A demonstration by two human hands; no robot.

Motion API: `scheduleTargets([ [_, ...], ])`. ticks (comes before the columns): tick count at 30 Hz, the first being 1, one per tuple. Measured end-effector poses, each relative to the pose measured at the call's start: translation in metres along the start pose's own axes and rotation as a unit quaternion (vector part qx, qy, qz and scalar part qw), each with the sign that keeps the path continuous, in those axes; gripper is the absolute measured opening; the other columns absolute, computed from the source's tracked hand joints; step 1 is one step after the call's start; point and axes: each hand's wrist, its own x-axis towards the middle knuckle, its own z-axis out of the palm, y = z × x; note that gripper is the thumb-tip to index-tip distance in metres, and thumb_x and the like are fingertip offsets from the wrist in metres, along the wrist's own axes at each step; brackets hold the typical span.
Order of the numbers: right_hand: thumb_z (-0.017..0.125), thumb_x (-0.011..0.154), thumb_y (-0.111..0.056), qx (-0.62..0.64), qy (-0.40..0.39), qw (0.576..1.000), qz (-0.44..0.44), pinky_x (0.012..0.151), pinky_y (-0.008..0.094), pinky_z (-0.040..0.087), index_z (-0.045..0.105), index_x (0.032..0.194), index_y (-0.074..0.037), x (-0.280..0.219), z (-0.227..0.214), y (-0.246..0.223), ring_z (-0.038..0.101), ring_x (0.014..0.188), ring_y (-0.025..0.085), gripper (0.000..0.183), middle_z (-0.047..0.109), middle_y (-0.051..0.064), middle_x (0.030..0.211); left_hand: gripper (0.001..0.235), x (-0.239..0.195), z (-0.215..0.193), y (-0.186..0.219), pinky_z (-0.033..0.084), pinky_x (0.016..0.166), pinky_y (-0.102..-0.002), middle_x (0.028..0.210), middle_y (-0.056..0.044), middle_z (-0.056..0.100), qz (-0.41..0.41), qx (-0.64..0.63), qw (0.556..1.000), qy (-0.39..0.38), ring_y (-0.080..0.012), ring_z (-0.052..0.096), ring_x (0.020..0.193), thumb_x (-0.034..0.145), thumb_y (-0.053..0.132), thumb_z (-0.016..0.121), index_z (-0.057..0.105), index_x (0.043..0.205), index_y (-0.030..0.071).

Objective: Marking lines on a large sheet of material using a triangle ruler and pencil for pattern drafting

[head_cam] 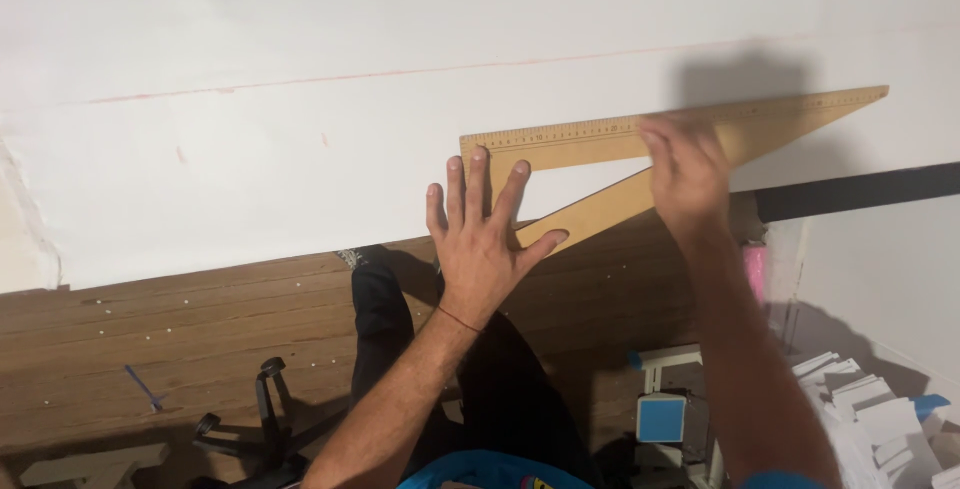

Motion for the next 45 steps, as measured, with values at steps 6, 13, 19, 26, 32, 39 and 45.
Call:
scheduleTargets([
  [6, 0.070, 0.105, -0.014, 0.013, -0.106, 0.992, -0.073, 0.095, 0.041, 0.054, 0.072, 0.118, -0.010, 0.034, 0.031, 0.004, 0.069, 0.103, 0.027, 0.014, 0.069, 0.002, 0.107, 0.090, 0.000, 0.000, -0.001, 0.007, 0.124, -0.057, 0.165, -0.011, 0.035, -0.011, -0.011, 1.000, -0.016, -0.0370, 0.021, 0.156, 0.076, 0.086, 0.063, 0.052, 0.151, 0.036],
  [13, 0.066, 0.108, -0.012, 0.025, -0.145, 0.985, -0.088, 0.091, 0.041, 0.054, 0.071, 0.114, -0.010, 0.039, 0.031, -0.001, 0.066, 0.102, 0.029, 0.008, 0.064, 0.005, 0.103, 0.092, -0.002, 0.004, 0.000, 0.009, 0.125, -0.056, 0.166, -0.008, 0.034, -0.031, -0.001, 0.999, -0.009, -0.0349, 0.021, 0.156, 0.074, 0.088, 0.063, 0.049, 0.152, 0.040],
  [19, 0.062, 0.110, -0.014, 0.008, -0.167, 0.981, -0.093, 0.089, 0.044, 0.053, 0.068, 0.114, -0.009, 0.037, 0.035, 0.007, 0.064, 0.101, 0.031, 0.009, 0.061, 0.006, 0.100, 0.091, -0.002, 0.006, -0.001, 0.006, 0.125, -0.056, 0.165, -0.009, 0.033, -0.031, -0.006, 0.999, -0.015, -0.0354, 0.020, 0.156, 0.075, 0.088, 0.062, 0.049, 0.151, 0.040],
  [26, 0.054, 0.114, -0.015, -0.057, -0.161, 0.980, -0.107, 0.087, 0.038, 0.052, 0.064, 0.113, -0.008, 0.046, 0.047, 0.010, 0.062, 0.099, 0.028, 0.011, 0.056, 0.005, 0.099, 0.091, 0.000, 0.004, -0.001, 0.005, 0.125, -0.057, 0.166, -0.009, 0.030, -0.025, -0.006, 0.999, -0.027, -0.0353, 0.016, 0.157, 0.076, 0.087, 0.062, 0.048, 0.152, 0.039],
  [32, 0.055, 0.111, -0.011, -0.072, -0.164, 0.974, -0.138, 0.086, 0.041, 0.051, 0.062, 0.110, -0.007, 0.042, 0.046, 0.009, 0.061, 0.097, 0.032, 0.008, 0.056, 0.008, 0.096, 0.092, 0.000, 0.004, -0.002, 0.005, 0.124, -0.057, 0.166, -0.010, 0.031, -0.025, -0.015, 0.999, -0.031, -0.0360, 0.016, 0.156, 0.075, 0.087, 0.063, 0.048, 0.152, 0.039],
  [39, 0.058, 0.111, -0.015, -0.053, -0.148, 0.978, -0.139, 0.085, 0.042, 0.052, 0.063, 0.109, -0.008, 0.033, 0.036, 0.005, 0.064, 0.096, 0.032, 0.009, 0.058, 0.007, 0.096, 0.092, -0.001, 0.005, 0.000, 0.007, 0.125, -0.056, 0.164, -0.009, 0.035, -0.026, -0.015, 0.999, -0.012, -0.0353, 0.020, 0.156, 0.074, 0.087, 0.064, 0.050, 0.151, 0.039],
  [45, 0.050, 0.114, -0.012, -0.068, 0.056, 0.995, -0.053, 0.089, 0.042, 0.053, 0.065, 0.113, 0.001, -0.003, 0.005, -0.024, 0.064, 0.094, 0.035, 0.020, 0.060, 0.015, 0.102, 0.092, 0.002, 0.000, 0.001, 0.010, 0.125, -0.056, 0.164, -0.010, 0.037, -0.017, -0.013, 1.000, 0.000, -0.0350, 0.025, 0.155, 0.073, 0.087, 0.063, 0.053, 0.149, 0.038],
])
